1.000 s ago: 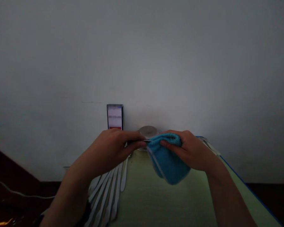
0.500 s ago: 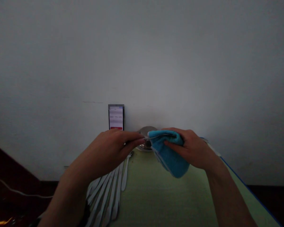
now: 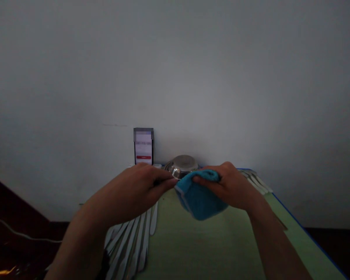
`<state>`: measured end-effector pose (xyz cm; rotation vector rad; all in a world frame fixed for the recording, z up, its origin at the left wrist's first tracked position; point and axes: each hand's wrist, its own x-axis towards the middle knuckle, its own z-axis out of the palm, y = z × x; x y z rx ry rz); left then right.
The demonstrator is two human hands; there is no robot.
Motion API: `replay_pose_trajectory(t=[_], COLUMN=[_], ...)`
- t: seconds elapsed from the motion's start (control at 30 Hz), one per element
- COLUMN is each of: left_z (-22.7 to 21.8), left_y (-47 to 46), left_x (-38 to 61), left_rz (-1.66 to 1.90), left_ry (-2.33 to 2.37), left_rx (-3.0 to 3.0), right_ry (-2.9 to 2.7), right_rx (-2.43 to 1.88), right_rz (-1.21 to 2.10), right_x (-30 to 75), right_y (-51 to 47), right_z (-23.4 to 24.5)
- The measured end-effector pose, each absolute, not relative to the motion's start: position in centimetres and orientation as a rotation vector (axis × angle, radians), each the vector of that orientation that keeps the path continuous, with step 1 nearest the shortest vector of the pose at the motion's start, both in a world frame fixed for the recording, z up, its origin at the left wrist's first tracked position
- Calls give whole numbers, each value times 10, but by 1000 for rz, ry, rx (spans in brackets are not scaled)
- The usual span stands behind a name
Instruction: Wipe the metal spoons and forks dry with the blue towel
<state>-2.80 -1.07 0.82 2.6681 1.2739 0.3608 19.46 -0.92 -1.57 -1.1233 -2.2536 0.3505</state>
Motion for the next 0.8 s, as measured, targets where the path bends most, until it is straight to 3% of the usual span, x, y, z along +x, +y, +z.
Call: replay_pose_trajectory(t=[0.5, 0.67, 0.8], left_z=[16, 11, 8], left_y=[-7, -4, -6], left_x=[-29, -41, -35], left_rz=[777, 587, 503], left_ry=[1158, 1212, 1180], left_rx=[2424, 2482, 2557], right_ry=[-1567, -1769, -2103], right_rx=[-1191, -1187, -1250], right_rz=[501, 734, 716], right_x=[194, 206, 212], right_y=[-12, -11, -14], right_z=[-14, -15, -13])
